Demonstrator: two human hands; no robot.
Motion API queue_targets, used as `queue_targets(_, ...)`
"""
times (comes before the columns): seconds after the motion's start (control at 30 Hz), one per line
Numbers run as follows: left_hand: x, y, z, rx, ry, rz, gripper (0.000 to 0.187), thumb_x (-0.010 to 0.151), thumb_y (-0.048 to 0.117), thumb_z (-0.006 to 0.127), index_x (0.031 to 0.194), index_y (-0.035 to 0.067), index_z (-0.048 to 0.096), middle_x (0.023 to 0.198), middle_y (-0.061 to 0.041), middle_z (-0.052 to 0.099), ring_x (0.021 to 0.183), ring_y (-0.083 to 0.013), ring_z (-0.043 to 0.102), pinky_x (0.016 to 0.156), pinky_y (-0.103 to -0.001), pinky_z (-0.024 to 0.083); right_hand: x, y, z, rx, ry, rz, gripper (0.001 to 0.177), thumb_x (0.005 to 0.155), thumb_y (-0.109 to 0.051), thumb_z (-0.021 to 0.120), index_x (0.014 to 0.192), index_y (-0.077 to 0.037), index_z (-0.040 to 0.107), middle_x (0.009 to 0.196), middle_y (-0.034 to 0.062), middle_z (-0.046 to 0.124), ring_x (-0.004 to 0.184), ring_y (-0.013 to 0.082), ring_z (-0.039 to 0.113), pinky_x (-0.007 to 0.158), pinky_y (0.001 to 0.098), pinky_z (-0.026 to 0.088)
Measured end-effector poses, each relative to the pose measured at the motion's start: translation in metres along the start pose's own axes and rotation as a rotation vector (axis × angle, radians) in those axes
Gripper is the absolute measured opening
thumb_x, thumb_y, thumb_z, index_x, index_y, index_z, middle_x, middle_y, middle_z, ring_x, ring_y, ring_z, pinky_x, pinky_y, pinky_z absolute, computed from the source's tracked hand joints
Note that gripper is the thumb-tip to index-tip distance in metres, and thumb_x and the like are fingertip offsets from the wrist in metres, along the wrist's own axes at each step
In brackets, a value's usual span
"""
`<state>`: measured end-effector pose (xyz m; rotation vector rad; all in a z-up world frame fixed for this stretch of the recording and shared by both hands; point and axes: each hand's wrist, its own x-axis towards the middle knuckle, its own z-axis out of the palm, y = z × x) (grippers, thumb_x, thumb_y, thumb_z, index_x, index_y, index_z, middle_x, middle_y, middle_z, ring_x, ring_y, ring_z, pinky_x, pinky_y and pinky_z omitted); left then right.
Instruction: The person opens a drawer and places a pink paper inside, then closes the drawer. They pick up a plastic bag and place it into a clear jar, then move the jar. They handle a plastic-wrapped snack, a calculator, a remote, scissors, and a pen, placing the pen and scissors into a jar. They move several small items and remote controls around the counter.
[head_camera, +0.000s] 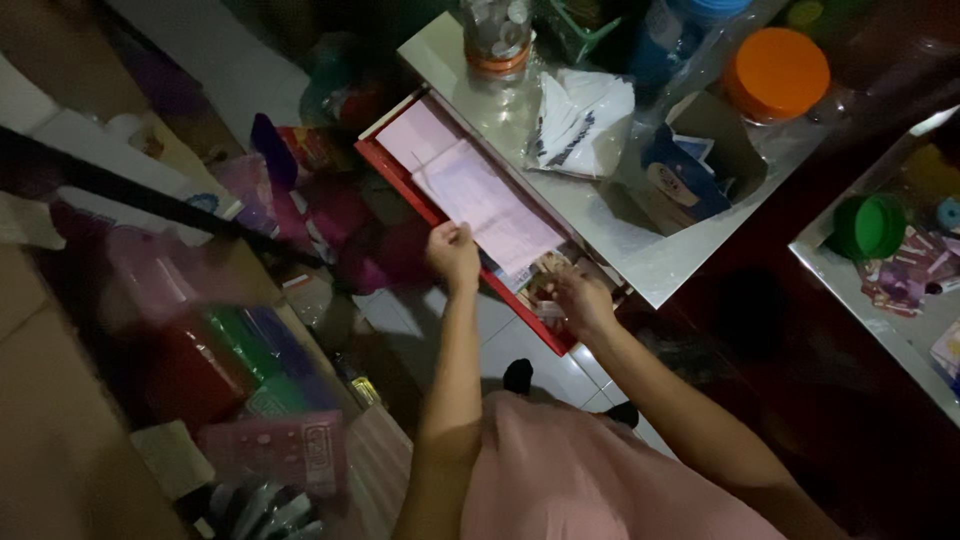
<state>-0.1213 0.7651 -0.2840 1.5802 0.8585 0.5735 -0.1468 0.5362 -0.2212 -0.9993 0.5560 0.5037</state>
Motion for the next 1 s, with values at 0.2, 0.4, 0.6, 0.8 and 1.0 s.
queue_targets(0.2,0.038,-0.012,0.005,0.013,0.092,0.020,0.023,0.086,0.011,0.077,0.101,-0.004,0.068,0.091,-0.015,0.077,0.080,-0.0242,0.075,0.074,-0.035,0.059,-0.029,-0.019,0.016,-0.349,-0.141,-0.058,0.034,0.094,-0.008,0.065,0.126,0.000,0.061,0.098,0.0078,0.066,0.080,0.0147,0.061,0.070,0.0294,0.052)
queue_targets(0.4,0.043,0.033,-0.003,0.100,0.089,0.141,0.025,0.088,0.012,0.077,0.103,-0.003,0.064,0.088,-0.012,0.077,0.077,-0.0241,0.076,0.072,-0.035,0.059,-0.067,-0.044,0.039,-0.674,-0.185,-0.240,0.038,0.094,-0.007,0.063,0.132,-0.002,0.058,0.097,0.0049,0.066,0.083,0.0123,0.063,0.072,0.0253,0.053)
queue_targets(0.6,0.012,0.086,-0.025,0.358,0.110,0.132,0.047,0.087,0.025,0.078,0.120,-0.003,0.059,0.113,-0.022,0.066,0.104,-0.0344,0.064,0.091,-0.044,0.050,-0.057,-0.052,0.043,-0.678,-0.295,-0.531,0.035,0.094,-0.009,0.069,0.127,-0.001,0.061,0.096,0.0023,0.063,0.085,0.0109,0.062,0.072,0.0256,0.052)
queue_targets(0.8,-0.027,0.046,-0.002,-0.079,0.104,0.165,0.084,0.105,0.051,0.050,0.160,-0.002,0.015,0.163,-0.028,0.022,0.152,-0.0424,0.027,0.123,-0.049,0.022,-0.058,-0.077,0.035,-1.151,-0.053,-1.069,0.019,0.091,-0.006,0.072,0.111,-0.003,0.069,0.100,0.0115,0.068,0.087,0.0230,0.066,0.078,0.0349,0.054)
queue_targets(1.0,-0.020,0.003,0.057,-0.368,-0.035,0.166,0.088,0.107,0.059,0.026,0.163,-0.003,-0.001,0.172,-0.027,-0.001,0.161,-0.0381,0.003,0.128,-0.044,0.005,-0.059,-0.108,0.025,-1.342,0.018,-1.348,0.019,0.082,-0.001,0.071,0.101,-0.001,0.068,0.104,0.0167,0.068,0.100,0.0396,0.061,0.086,0.0484,0.049)
